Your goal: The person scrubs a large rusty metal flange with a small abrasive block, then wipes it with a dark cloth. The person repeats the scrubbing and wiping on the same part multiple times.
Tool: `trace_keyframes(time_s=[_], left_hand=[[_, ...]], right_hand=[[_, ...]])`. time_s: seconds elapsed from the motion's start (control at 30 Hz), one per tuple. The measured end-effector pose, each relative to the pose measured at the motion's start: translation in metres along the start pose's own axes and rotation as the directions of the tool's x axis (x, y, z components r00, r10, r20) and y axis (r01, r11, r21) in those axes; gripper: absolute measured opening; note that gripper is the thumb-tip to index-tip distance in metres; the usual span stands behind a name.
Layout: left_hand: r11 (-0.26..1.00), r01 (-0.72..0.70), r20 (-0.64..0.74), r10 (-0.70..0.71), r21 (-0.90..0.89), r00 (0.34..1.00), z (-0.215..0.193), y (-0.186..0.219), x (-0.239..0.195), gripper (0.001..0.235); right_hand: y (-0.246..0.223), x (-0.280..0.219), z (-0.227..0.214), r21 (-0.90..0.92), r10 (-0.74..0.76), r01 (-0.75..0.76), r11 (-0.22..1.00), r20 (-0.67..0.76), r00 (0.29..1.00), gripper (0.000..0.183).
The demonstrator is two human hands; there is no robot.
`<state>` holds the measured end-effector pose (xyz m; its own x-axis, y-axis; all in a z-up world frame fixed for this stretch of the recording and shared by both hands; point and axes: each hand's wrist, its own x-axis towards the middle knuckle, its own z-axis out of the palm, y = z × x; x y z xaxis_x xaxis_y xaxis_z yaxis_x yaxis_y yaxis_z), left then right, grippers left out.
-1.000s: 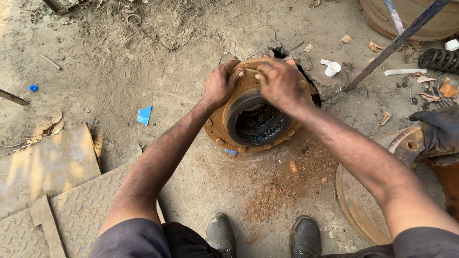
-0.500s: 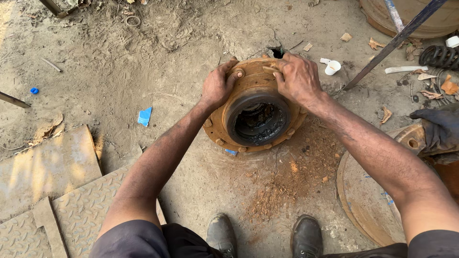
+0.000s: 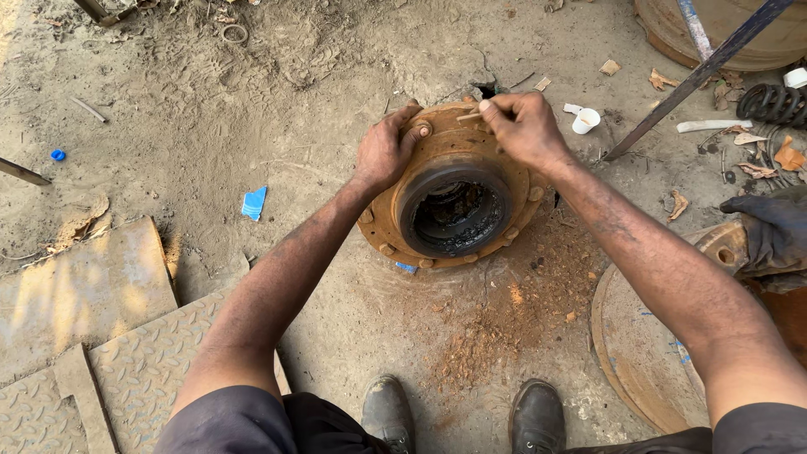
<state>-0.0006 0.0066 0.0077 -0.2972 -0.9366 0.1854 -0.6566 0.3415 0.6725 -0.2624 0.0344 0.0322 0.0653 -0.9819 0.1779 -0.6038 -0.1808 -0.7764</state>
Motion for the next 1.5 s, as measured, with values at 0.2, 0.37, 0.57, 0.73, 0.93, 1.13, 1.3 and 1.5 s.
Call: trace_keyframes(time_s=[0.2,0.37,0.57,0.73,0.93,1.13,1.3,1.5], left_hand=[[1.000,0.001,0.008,-0.001,-0.001,1.000,0.001,-0.001,0.001,0.054],[0.999,-0.054,-0.033,0.054,0.003,0.998,0.001,-0.003,0.001,0.053],[1.000,0.001,0.005,-0.001,-0.005,1.000,-0.002,0.003,-0.001,0.054],[1.000,-0.029,-0.012,0.029,-0.003,1.000,-0.003,0.002,-0.002,0.053],[0.999,-0.033,-0.013,0.033,-0.010,0.999,-0.003,0.002,-0.002,0.054],[0.999,-0.036,-0.018,0.036,-0.017,0.999,-0.002,0.001,-0.001,0.053],[0.998,-0.057,-0.033,0.056,-0.036,0.998,0.000,-0.002,0.000,0.054],[1.000,-0.008,-0.001,0.008,-0.027,1.000,0.002,-0.001,0.001,0.053]], right_hand=[[-0.003,-0.007,0.019,-0.265,-0.492,0.450,0.853,-0.118,0.863,0.026],[-0.007,-0.015,0.030,-0.331,-0.519,0.461,0.823,-0.109,0.848,0.014],[0.003,-0.013,0.033,-0.444,-0.634,0.521,0.729,-0.151,0.758,0.017],[0.013,-0.014,0.027,-0.411,-0.529,0.456,0.789,-0.078,0.845,0.018],[0.002,-0.016,0.026,-0.344,-0.379,0.340,0.875,-0.050,0.924,0.021],[0.006,-0.010,0.029,-0.386,-0.546,0.485,0.785,-0.061,0.835,0.019],[0.007,-0.008,0.041,-0.412,-0.471,0.424,0.806,-0.015,0.882,0.016],[-0.007,-0.010,0.059,-0.351,-0.447,0.404,0.845,-0.049,0.893,0.020]])
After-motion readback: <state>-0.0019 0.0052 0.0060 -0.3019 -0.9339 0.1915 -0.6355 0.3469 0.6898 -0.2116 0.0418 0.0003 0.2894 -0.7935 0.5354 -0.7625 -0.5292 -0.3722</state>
